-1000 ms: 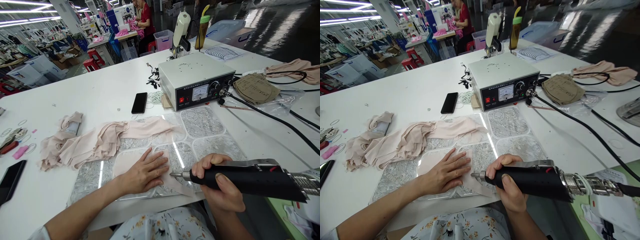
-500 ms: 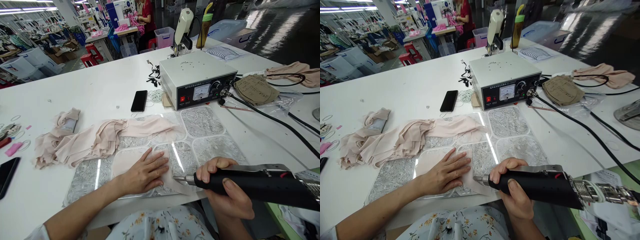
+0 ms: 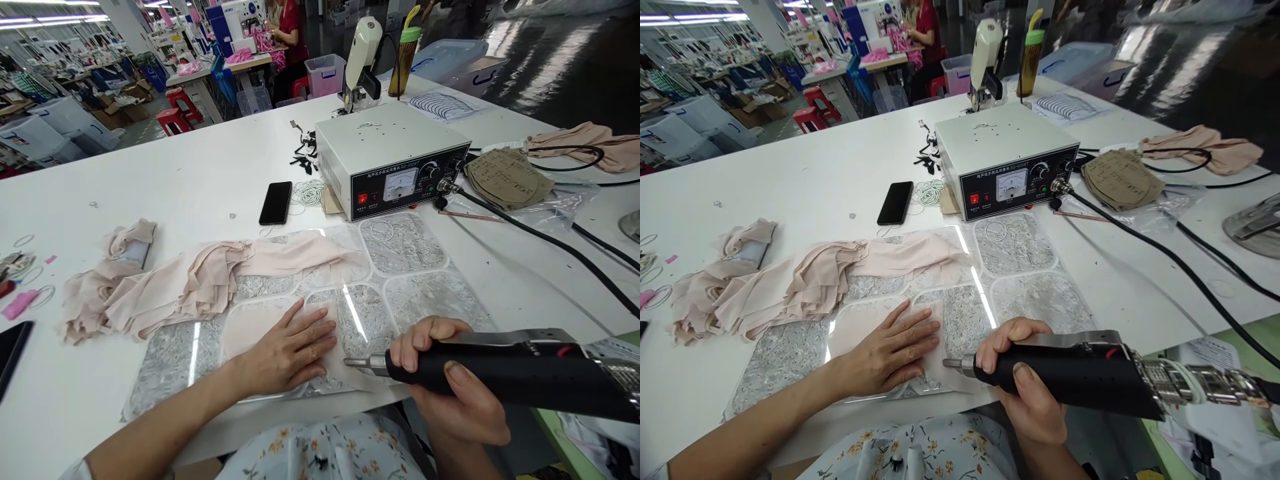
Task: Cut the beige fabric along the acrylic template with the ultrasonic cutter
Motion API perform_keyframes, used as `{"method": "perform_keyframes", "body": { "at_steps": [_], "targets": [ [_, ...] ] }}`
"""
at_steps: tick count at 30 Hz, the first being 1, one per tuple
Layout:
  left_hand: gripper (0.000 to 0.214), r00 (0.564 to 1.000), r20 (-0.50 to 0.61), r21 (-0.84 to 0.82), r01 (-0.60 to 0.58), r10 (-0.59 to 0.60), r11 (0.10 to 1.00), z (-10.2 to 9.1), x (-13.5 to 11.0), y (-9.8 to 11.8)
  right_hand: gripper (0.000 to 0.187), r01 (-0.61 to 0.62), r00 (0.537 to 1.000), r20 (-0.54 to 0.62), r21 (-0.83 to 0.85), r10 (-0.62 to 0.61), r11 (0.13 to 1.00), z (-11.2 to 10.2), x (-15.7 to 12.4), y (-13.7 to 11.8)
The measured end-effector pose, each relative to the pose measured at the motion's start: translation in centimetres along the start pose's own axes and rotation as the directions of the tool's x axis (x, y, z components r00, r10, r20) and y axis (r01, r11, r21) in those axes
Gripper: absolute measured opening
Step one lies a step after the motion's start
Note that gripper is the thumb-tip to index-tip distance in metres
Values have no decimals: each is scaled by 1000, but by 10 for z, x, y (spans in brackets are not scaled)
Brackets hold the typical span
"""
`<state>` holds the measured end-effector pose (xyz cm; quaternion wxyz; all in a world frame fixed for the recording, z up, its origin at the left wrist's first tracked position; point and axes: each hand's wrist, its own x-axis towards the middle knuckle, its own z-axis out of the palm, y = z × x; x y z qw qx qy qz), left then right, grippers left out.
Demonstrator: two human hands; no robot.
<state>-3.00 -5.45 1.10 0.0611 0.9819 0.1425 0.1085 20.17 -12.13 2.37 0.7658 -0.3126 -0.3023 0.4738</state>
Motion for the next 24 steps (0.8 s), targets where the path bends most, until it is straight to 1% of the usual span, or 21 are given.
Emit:
{"method": "perform_keyframes", "body": {
  "at_steps": [4,8,15,24],
  "targets": [
    [40,1000,13,2,2,-2,1000,1,0,0,12,-10,998,59,-10,11,1000,0,0,1],
    [40,1000,6,-5,5,-5,1000,0,0,0,13,-13,999,46,-23,14,1000,0,-1,1],
    [37,1000,2,-27,4,-4,1000,-1,2,-1,13,-43,996,81,30,41,999,0,-4,0],
    [41,1000,21,-19,3,-2,1000,1,1,-2,12,-61,992,113,28,57,998,1,-5,-3]
  ]
}}
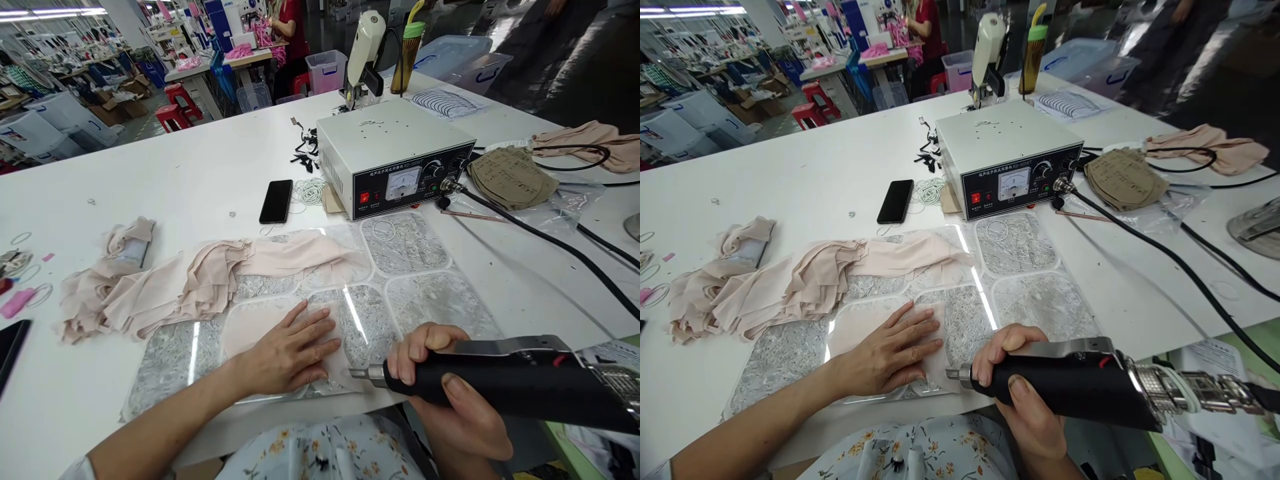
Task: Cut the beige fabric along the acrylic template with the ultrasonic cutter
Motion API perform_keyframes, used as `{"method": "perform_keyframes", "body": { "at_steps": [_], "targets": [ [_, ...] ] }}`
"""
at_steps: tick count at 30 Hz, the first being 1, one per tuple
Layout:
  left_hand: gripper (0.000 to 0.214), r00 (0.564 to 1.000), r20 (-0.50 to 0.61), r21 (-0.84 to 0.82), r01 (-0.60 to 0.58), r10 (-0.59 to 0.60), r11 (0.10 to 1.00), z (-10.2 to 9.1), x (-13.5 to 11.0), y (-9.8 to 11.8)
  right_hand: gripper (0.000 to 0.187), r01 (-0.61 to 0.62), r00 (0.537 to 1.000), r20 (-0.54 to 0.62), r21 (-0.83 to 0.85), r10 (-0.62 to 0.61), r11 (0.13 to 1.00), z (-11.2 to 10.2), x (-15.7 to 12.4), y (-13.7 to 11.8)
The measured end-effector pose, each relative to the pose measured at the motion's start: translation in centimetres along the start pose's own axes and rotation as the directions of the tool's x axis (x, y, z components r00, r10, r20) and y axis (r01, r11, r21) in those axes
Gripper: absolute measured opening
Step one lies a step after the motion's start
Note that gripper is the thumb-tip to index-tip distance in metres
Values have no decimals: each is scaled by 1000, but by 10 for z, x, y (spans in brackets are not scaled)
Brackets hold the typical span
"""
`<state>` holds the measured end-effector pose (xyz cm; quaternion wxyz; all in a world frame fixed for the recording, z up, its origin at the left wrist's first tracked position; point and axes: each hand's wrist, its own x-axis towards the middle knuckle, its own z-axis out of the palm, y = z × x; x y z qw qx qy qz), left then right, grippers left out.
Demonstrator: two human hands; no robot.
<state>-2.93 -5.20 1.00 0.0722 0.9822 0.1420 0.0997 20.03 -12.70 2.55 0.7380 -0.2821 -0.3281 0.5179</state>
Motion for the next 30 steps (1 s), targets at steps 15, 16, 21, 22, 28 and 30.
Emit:
{"method": "perform_keyframes", "body": {
  "at_steps": [15,16,21,22,28,30],
  "targets": [
    [35,1000,-23,-93,11,-14,996,-2,2,0,14,-35,999,21,-28,36,999,-1,-5,-4],
    [34,1000,-19,-94,12,-14,995,-2,1,-1,14,-36,999,24,-27,37,999,-1,-5,-4],
    [34,1000,-10,-103,10,-11,995,-2,0,-1,15,-31,999,24,-28,32,999,-2,-8,-5],
    [34,1000,-7,-103,10,-11,995,-2,0,-1,15,-28,999,20,-30,28,999,-2,-8,-4],
    [35,1000,4,-105,6,-6,994,0,0,-1,15,-15,1000,22,-68,17,998,-1,-8,-6],
    [35,1000,4,-108,8,-8,994,0,0,-2,15,-8,1000,1,-74,8,997,-1,-8,-8]
  ]
}}
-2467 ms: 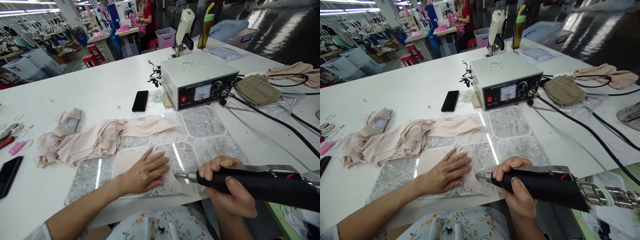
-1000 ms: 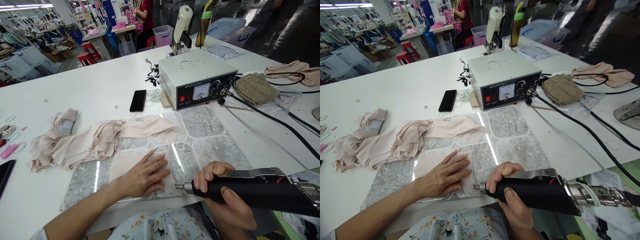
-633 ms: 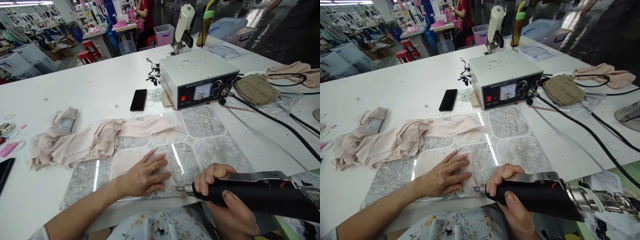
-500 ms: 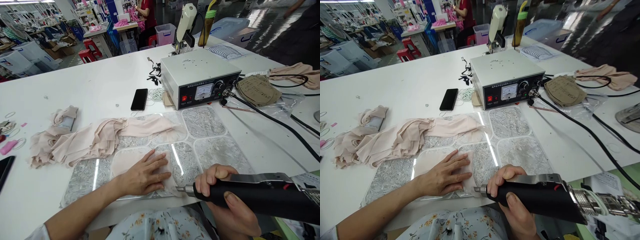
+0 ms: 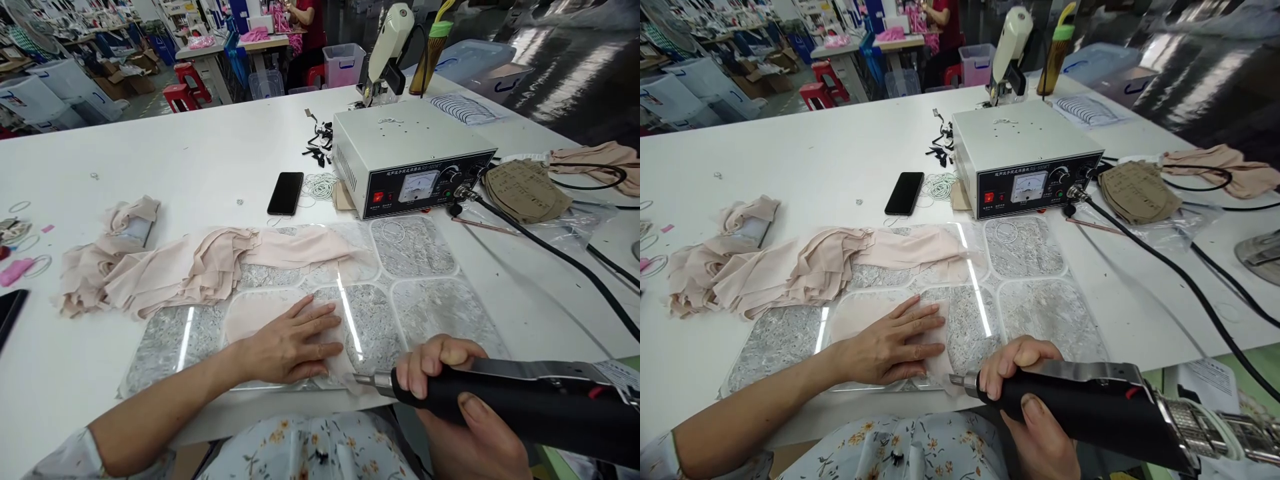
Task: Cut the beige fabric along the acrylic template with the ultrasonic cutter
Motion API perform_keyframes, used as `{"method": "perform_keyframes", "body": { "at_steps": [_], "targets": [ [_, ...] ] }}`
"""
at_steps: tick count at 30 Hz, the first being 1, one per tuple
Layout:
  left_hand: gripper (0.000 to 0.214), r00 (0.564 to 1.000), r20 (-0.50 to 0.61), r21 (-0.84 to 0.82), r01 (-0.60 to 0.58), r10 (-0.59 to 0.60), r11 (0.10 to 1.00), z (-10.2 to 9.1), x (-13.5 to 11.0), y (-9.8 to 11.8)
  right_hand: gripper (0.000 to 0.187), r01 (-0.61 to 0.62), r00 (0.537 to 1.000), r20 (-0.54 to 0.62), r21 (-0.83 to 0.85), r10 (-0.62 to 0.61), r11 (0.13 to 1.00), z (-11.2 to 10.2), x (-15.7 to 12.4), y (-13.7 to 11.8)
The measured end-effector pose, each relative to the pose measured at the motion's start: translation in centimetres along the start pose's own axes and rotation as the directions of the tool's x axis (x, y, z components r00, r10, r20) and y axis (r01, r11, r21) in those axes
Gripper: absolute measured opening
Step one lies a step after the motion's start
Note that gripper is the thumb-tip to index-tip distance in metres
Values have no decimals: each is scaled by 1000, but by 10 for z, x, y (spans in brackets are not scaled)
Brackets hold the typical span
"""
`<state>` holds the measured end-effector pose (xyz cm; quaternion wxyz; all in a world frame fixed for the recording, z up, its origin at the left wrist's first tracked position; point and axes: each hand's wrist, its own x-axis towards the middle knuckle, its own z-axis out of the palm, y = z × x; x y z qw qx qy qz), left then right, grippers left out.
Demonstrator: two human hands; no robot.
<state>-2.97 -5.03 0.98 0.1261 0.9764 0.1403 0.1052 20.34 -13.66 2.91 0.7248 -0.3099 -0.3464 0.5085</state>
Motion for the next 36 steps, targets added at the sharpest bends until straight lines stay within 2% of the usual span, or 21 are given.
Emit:
{"method": "perform_keyframes", "body": {
  "at_steps": [3,11,24,36],
  "targets": [
    [35,1000,-4,-7,-2,2,1000,0,0,0,16,11,1000,-25,0,-11,1000,-1,0,-1],
    [36,1000,5,-21,-2,2,1000,0,0,-1,16,5,1000,30,-36,-4,999,-6,0,-2],
    [37,1000,12,-18,5,-4,1000,-1,-1,-1,14,135,988,-76,-17,-136,991,3,20,14],
    [35,1000,-6,-15,2,-2,1000,0,-1,-1,15,140,984,-105,-34,-143,990,5,27,18]
  ]
}}
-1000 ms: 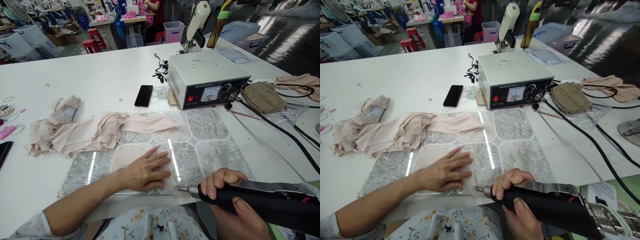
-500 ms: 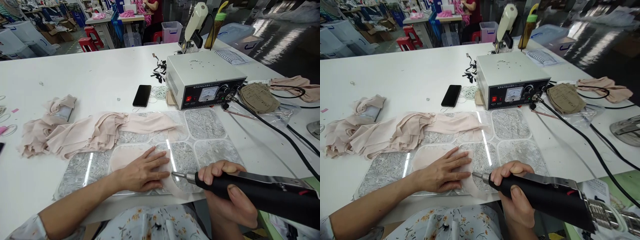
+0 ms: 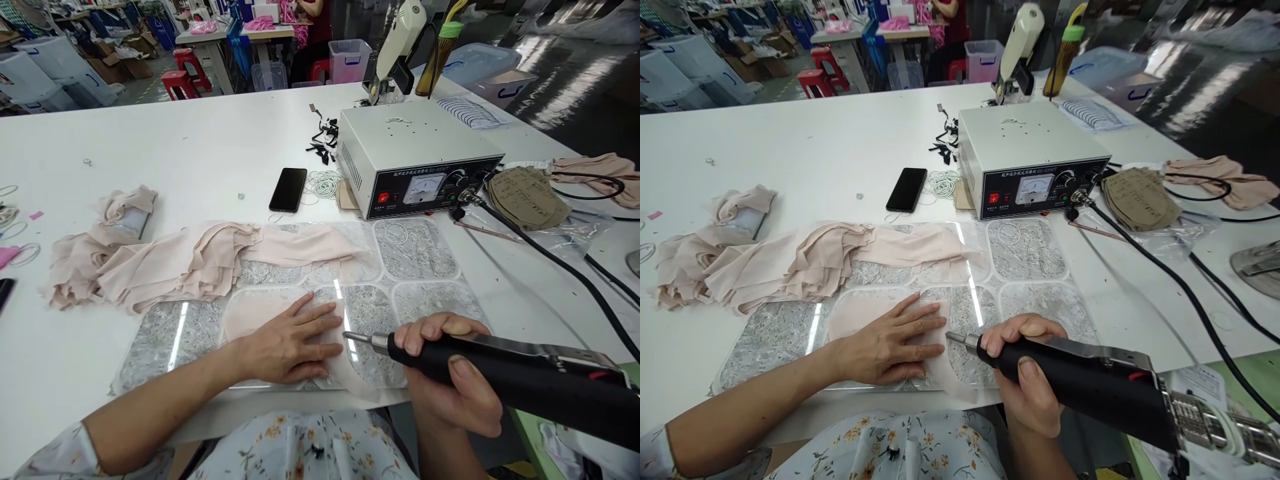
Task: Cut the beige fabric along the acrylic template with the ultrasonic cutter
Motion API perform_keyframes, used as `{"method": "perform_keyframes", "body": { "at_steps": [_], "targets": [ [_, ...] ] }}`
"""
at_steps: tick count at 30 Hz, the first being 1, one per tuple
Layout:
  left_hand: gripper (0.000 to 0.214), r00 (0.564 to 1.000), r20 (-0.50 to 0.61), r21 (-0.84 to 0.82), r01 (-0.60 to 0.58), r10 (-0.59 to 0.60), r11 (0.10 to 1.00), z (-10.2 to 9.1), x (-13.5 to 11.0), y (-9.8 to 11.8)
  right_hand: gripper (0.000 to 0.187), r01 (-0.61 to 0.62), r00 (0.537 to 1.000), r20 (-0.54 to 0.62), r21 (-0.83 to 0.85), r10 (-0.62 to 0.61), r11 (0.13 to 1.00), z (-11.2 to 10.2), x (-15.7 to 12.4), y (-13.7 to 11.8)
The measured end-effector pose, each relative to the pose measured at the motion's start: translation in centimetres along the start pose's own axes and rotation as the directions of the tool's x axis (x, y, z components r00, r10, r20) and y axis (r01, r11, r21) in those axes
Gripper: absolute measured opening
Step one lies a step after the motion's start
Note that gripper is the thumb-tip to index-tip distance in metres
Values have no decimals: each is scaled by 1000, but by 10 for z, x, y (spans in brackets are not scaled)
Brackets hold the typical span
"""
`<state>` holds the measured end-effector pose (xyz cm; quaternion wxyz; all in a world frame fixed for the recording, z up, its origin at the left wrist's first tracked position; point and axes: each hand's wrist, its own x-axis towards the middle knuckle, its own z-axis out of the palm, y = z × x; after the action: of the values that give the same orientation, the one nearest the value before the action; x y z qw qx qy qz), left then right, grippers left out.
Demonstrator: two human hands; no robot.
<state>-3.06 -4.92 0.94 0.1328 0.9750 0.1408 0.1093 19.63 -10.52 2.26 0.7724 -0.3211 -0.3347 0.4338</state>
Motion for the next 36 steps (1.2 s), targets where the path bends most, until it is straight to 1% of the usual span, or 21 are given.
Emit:
{"method": "perform_keyframes", "body": {
  "at_steps": [4,11,15,21,26,30,36],
  "targets": [
    [36,1000,-7,2,-1,1,1000,1,0,0,14,-11,1000,18,-9,11,1000,0,1,1],
    [35,1000,0,6,-2,2,1000,0,1,0,7,16,998,56,-19,-15,1000,2,4,-1],
    [35,1000,12,12,2,-2,1000,-2,1,0,9,32,998,50,-10,-32,999,2,5,0],
    [35,1000,26,16,13,-13,1000,-1,0,0,12,14,1000,-12,21,-14,1000,1,-1,-6],
    [36,1000,18,22,9,-10,1000,0,1,0,12,8,1000,13,17,-8,1000,0,-5,-9],
    [36,1000,12,23,6,-6,1000,0,0,0,11,16,1000,8,4,-16,1000,2,-6,-6],
    [35,1000,-8,23,4,-4,1000,1,-1,0,10,32,998,47,-21,-31,999,1,-5,-5]
  ]
}}
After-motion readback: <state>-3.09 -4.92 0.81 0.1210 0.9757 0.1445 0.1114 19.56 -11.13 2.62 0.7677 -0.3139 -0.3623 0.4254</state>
